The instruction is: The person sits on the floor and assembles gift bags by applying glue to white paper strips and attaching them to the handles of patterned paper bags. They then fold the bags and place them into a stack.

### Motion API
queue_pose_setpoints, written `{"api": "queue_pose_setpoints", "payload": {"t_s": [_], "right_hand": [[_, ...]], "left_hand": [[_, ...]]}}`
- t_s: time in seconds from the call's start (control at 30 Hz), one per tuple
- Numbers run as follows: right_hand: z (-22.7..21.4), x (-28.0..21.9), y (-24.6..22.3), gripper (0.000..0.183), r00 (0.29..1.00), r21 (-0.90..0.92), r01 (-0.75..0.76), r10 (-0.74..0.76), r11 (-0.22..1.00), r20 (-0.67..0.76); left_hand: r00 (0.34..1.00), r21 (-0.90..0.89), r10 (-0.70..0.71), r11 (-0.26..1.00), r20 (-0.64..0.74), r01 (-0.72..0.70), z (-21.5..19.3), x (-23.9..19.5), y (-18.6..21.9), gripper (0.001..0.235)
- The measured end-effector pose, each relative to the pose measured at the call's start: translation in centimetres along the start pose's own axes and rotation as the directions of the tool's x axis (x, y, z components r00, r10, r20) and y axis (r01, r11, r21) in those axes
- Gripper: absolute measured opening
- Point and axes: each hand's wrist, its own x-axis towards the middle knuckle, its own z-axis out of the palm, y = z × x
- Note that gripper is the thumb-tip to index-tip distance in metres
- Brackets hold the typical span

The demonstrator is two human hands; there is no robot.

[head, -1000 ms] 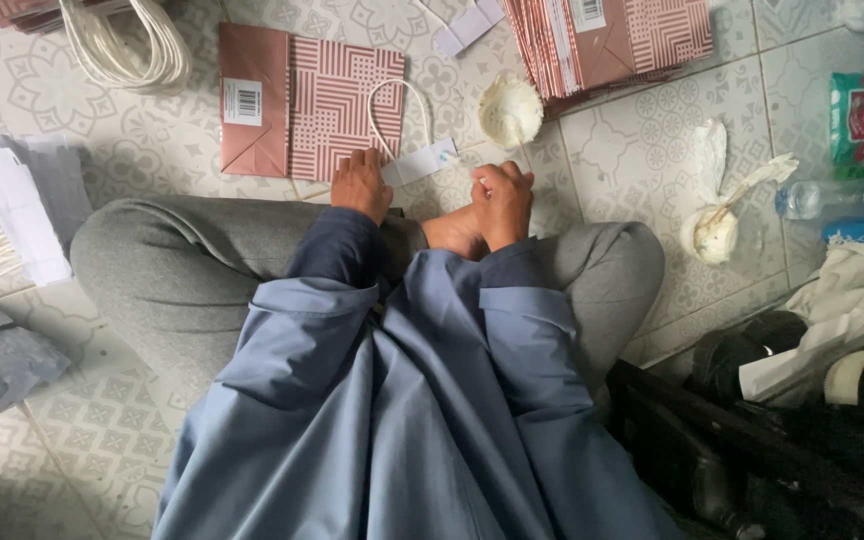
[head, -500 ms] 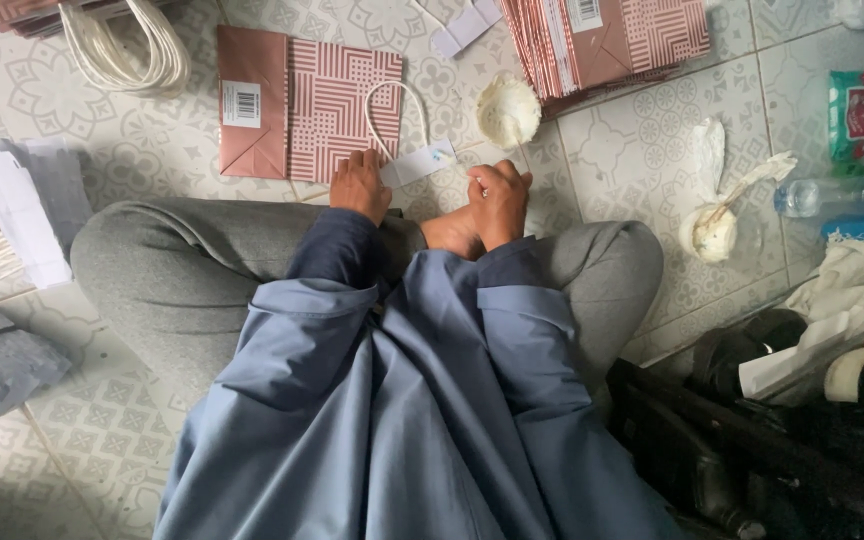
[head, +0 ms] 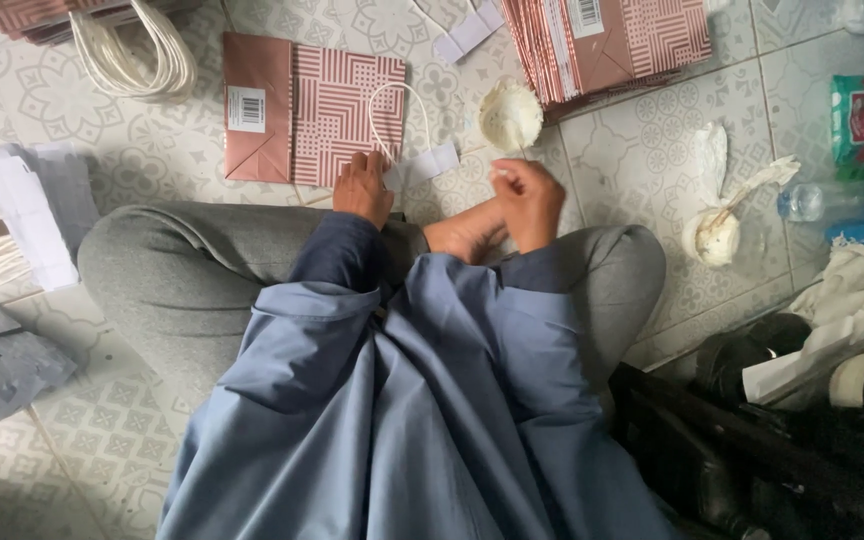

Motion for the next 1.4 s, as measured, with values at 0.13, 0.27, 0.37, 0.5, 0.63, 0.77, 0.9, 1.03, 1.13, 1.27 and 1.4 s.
{"api": "queue_pose_setpoints", "payload": {"t_s": [0.13, 0.27, 0.37, 0.5, 0.63, 0.77, 0.9, 1.03, 1.13, 1.27, 1.4], "right_hand": [[-3.0, 1.7, 0.8, 0.026, 0.984, 0.015, -0.155, 0.156, 0.988, -0.083], [-2.8, 2.6, 4.3, 0.022, 0.975, -0.087, -0.198, 0.187, 0.976, -0.12], [-1.5, 3.0, 6.6, 0.02, 0.974, -0.132, -0.221, 0.211, 0.966, -0.089], [0.2, 3.5, 9.1, 0.02, 0.971, -0.185, -0.232, 0.239, 0.955, 0.016], [0.6, 4.2, 9.9, 0.022, 0.968, -0.19, -0.23, 0.245, 0.954, 0.057], [-1.5, 4.6, 5.9, 0.027, 0.997, -0.219, -0.07, 0.066, 0.973, -0.026], [-3.4, 4.2, -3.3, 0.027, 0.979, 0.565, -0.201, 0.157, 0.8, 0.127], [-2.8, 2.6, -6.7, 0.026, 0.903, 0.799, -0.429, 0.183, 0.422, 0.388], [-1.8, 2.3, -4.7, 0.024, 0.916, 0.782, -0.377, 0.077, 0.497, 0.393], [-3.2, 3.2, -2.9, 0.025, 0.965, 0.679, -0.252, 0.13, 0.69, 0.226], [-3.9, 3.7, -3.2, 0.013, 0.967, 0.687, -0.229, 0.241, 0.69, 0.081]], "left_hand": [[1.0, -0.028, 0.027, 0.999, -0.007, -0.027, 0.5, 0.3, -0.6, 0.049], [0.999, -0.173, 0.033, 0.984, -0.025, -0.037, 0.7, 0.6, -1.3, 0.029], [1.0, -0.273, -0.013, 0.962, -0.025, 0.006, -1.1, 0.5, -0.8, 0.022], [0.996, -0.37, -0.031, 0.929, -0.082, -0.002, -4.1, -0.3, 0.9, 0.023], [0.975, -0.43, 0.016, 0.896, -0.222, -0.112, -5.0, -0.9, 1.7, 0.024], [0.918, -0.386, 0.094, 0.887, -0.386, -0.254, -5.7, -1.4, 2.3, 0.023], [0.757, -0.162, 0.282, 0.876, -0.59, -0.453, -7.4, -2.3, 4.2, 0.018], [0.626, 0.146, 0.448, 0.869, -0.639, -0.472, -6.4, -2.4, 4.4, 0.01], [0.598, 0.082, 0.43, 0.85, -0.677, -0.52, -7.6, -2.8, 5.5, 0.013], [0.731, -0.035, 0.269, 0.928, -0.627, -0.371, -6.2, -1.5, 4.7, 0.033], [0.93, -0.024, -0.284, 0.958, -0.233, 0.286, -5.3, 0.6, 6.3, 0.119]]}}
